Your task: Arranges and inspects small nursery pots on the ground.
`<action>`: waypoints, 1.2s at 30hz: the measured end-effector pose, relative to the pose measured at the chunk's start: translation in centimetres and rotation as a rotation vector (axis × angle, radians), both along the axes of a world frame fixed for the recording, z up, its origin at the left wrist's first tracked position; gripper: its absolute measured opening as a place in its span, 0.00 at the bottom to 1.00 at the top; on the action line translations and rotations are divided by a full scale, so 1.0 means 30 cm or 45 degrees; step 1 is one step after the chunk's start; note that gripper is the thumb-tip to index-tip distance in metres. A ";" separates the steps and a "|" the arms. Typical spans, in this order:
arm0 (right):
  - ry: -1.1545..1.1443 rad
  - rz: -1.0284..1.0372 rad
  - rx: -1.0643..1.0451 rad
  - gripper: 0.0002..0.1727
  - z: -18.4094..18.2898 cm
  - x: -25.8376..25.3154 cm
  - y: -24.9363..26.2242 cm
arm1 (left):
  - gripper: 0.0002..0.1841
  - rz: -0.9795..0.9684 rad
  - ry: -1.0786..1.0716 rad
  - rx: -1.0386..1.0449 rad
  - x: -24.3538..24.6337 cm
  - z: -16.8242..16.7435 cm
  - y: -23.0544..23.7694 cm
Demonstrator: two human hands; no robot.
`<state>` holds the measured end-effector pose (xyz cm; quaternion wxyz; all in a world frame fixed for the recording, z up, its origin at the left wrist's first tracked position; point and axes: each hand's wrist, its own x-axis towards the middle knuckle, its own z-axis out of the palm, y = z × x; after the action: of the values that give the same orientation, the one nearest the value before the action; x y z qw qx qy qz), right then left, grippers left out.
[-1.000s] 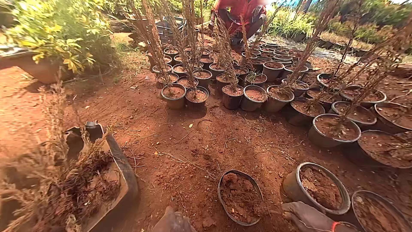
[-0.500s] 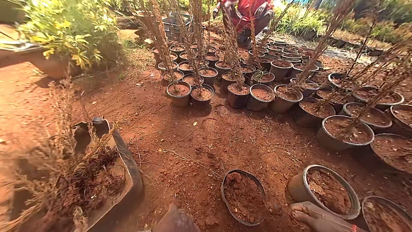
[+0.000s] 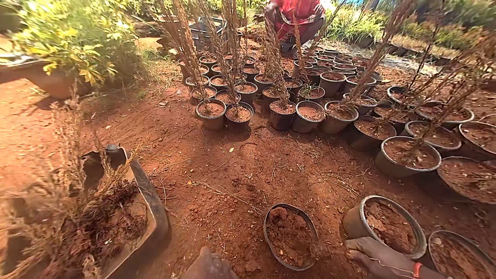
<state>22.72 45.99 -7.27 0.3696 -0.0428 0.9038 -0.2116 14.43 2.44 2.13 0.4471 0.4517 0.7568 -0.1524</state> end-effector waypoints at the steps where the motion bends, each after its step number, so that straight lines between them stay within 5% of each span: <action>1: -0.054 0.026 0.067 0.16 0.005 -0.005 -0.008 | 0.22 -0.005 0.010 0.018 0.002 -0.011 -0.004; 4: -0.016 -0.090 -0.140 0.16 0.000 0.013 -0.011 | 0.22 -0.009 -0.015 -0.012 -0.007 0.013 0.013; 8: -0.102 -0.025 0.102 0.16 0.012 -0.008 -0.034 | 0.23 0.001 0.001 0.036 -0.002 -0.004 -0.006; 12: 0.051 -0.246 -0.294 0.17 0.013 0.008 -0.027 | 0.21 0.004 -0.028 -0.007 -0.010 0.022 0.009; 16: -0.041 0.003 0.117 0.17 0.022 -0.016 -0.040 | 0.21 0.013 -0.020 -0.005 -0.007 0.023 0.014; 21: -0.016 -0.298 -0.415 0.15 0.035 -0.004 -0.017 | 0.21 0.013 -0.009 -0.012 -0.002 0.015 -0.001; 26: -0.216 0.076 0.019 0.17 0.006 -0.011 -0.002 | 0.21 -0.016 0.007 -0.020 -0.002 0.027 0.010; 30: -0.267 -0.155 -0.391 0.15 0.029 0.016 0.045 | 0.21 -0.002 0.022 0.018 0.011 -0.015 -0.016; 36: -0.104 -0.405 -0.461 0.13 0.070 0.006 0.041 | 0.24 -0.028 0.016 0.022 0.007 -0.022 -0.005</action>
<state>22.90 47.23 -5.15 0.3542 0.0431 0.8308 -0.4271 14.62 2.28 1.48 0.4367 0.4630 0.7559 -0.1537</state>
